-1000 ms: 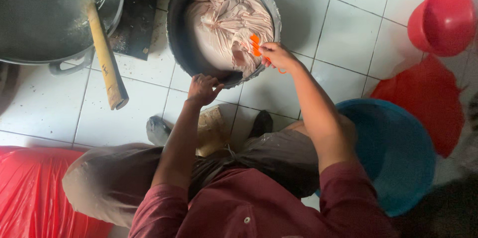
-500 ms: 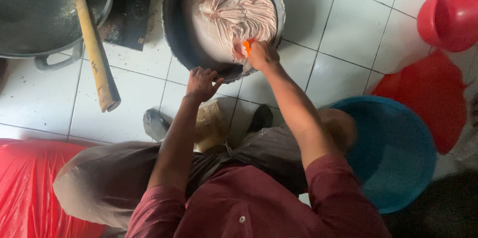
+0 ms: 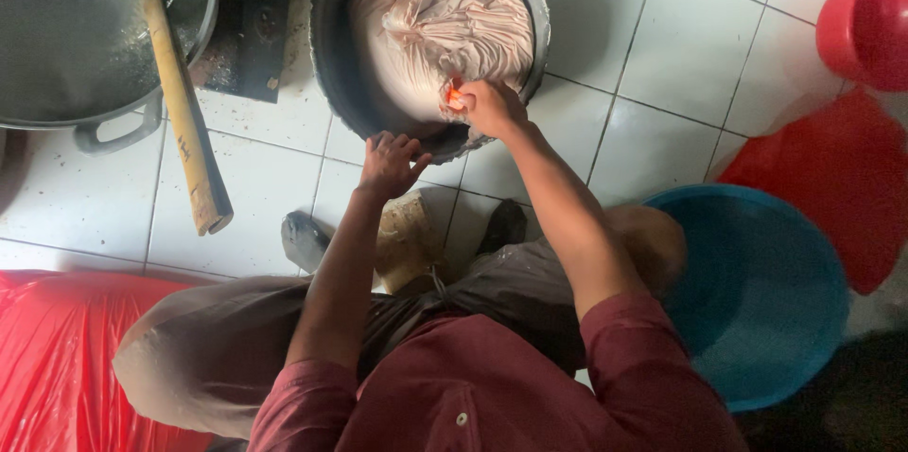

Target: The person sits on the floor and uses an orange scoop to take batter from a cloth-lined basin. They hold brown food cubes, coat or fill them with batter by hand and with the scoop, and place the finished pieces into a pink basket, occasionally dropping pieces into a nearby pot of liquid.

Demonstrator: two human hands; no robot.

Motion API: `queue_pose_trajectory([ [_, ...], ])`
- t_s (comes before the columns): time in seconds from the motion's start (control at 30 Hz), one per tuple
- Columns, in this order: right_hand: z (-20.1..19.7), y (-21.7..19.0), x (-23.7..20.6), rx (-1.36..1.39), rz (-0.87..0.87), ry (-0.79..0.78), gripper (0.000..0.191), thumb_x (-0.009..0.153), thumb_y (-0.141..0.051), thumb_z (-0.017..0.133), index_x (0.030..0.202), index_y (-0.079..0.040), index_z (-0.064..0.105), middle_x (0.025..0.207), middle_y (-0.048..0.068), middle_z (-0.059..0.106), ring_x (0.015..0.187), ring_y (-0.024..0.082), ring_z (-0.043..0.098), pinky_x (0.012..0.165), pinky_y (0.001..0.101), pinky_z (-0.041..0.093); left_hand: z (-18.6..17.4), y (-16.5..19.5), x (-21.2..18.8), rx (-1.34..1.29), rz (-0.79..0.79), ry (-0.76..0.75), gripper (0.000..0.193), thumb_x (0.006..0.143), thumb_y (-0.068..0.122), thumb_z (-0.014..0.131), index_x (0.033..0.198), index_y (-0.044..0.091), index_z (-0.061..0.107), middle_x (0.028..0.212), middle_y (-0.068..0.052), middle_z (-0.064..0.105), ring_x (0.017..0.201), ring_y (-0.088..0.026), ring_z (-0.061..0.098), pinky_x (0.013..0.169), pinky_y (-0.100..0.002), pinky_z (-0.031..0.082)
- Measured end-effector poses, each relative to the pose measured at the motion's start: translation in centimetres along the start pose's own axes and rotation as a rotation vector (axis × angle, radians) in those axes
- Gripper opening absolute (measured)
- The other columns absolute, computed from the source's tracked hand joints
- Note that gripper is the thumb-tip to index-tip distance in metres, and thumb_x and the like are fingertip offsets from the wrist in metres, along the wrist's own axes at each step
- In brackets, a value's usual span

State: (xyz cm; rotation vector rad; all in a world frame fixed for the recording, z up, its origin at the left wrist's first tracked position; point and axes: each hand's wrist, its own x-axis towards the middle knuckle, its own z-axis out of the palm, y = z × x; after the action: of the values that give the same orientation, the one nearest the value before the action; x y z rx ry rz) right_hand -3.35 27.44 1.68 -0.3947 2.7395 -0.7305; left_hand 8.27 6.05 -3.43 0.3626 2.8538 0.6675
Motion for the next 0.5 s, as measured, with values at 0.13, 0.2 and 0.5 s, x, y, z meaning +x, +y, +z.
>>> queue_pose_trajectory([
  [0.13,-0.7,2.0,-0.3,0.255,-0.075,-0.025,0.016,0.095,-0.017,0.068,0.105,-0.009,0.077,0.079,0.01,0.073,0.071,0.022,0.07,0.066,0.036,0.054,-0.4,0.3,-0.3,-0.012,-0.001,0.004,0.036,0.1,0.05,0.056,0.094,0.017,0.068,0.101,-0.003,0.067,0.109,-0.027,0.058,0.1,-0.047,0.036],
  [0.2,-1.2,2.6,-0.6,0.393,0.005,-0.098,0.017,0.096,-0.017,0.067,0.105,-0.006,0.076,0.074,0.006,0.072,0.062,0.014,0.064,0.059,0.0307,0.051,-0.6,0.3,-0.5,-0.02,0.007,0.019,0.036,0.101,0.05,0.056,0.095,0.017,0.068,0.101,-0.003,0.067,0.109,-0.026,0.058,0.103,-0.046,0.036],
  [0.5,-4.5,2.5,-0.2,0.901,0.134,-0.257,0.017,0.108,-0.022,0.058,0.108,-0.006,0.064,0.078,0.002,0.061,0.055,0.007,0.048,0.047,0.0244,0.035,-1.0,0.5,-1.0,-0.01,0.033,0.044,0.039,0.101,0.05,0.055,0.097,0.014,0.07,0.102,-0.007,0.068,0.109,-0.03,0.058,0.105,-0.047,0.034],
])
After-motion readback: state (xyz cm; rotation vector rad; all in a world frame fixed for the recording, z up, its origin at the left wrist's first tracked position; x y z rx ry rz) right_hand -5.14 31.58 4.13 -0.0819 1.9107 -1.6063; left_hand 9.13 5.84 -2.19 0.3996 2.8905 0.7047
